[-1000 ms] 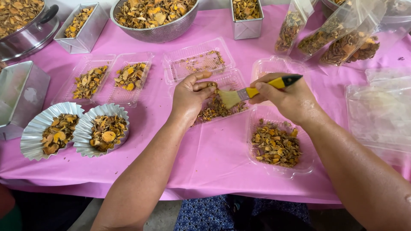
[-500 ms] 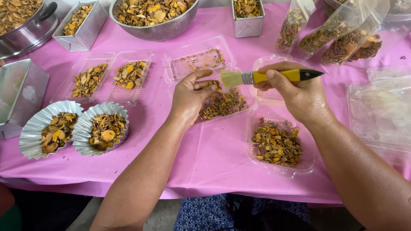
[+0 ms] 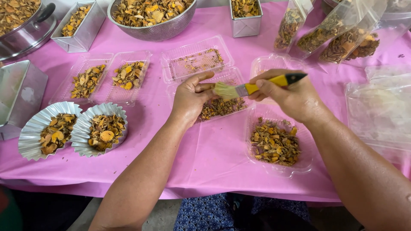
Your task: Sorting and cleaning dried leaves on a table and placing them into plastic containers using a brush and hands.
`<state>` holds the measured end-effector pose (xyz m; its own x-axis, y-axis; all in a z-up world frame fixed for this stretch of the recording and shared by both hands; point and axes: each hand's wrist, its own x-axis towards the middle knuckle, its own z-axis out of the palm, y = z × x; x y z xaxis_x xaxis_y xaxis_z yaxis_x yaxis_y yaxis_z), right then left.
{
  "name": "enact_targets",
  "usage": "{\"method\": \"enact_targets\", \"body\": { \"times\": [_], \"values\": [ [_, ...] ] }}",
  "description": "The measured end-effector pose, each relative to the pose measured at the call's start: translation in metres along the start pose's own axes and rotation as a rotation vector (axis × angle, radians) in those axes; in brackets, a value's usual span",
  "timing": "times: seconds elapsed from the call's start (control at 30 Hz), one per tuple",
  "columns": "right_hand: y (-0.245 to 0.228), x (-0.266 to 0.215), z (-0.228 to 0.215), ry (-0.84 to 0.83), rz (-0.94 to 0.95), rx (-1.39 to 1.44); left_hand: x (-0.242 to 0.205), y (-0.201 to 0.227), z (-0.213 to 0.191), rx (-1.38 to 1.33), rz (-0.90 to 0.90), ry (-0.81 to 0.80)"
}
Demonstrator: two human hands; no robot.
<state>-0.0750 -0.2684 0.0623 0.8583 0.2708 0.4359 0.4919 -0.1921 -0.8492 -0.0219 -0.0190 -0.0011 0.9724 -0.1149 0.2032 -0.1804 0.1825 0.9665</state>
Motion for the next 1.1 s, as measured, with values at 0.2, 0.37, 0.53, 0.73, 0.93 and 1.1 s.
{"method": "enact_targets", "body": {
  "times": [0.2,0.37,0.53,0.73,0.93,1.1],
  "values": [
    [0.003,0.008,-0.035,0.300,0.022,0.145,0.000,0.011,0.011,0.122,-0.012,0.052],
    [0.024,0.018,-0.047,0.443,0.033,0.304,-0.034,0.043,0.056,0.444,0.195,-0.288],
    [0.023,0.018,-0.047,0.405,0.013,0.276,-0.063,0.073,0.116,0.890,0.154,-0.737],
    [0.011,0.013,-0.044,0.369,-0.024,0.213,-0.064,0.078,0.120,1.119,0.278,-0.976],
    [-0.023,-0.008,-0.021,0.154,-0.472,-0.471,-0.077,0.103,0.069,1.101,0.486,-0.885],
    [-0.133,-0.087,0.034,-0.294,-0.431,-1.213,-0.092,0.136,0.014,1.157,0.208,-0.579]
  ]
}}
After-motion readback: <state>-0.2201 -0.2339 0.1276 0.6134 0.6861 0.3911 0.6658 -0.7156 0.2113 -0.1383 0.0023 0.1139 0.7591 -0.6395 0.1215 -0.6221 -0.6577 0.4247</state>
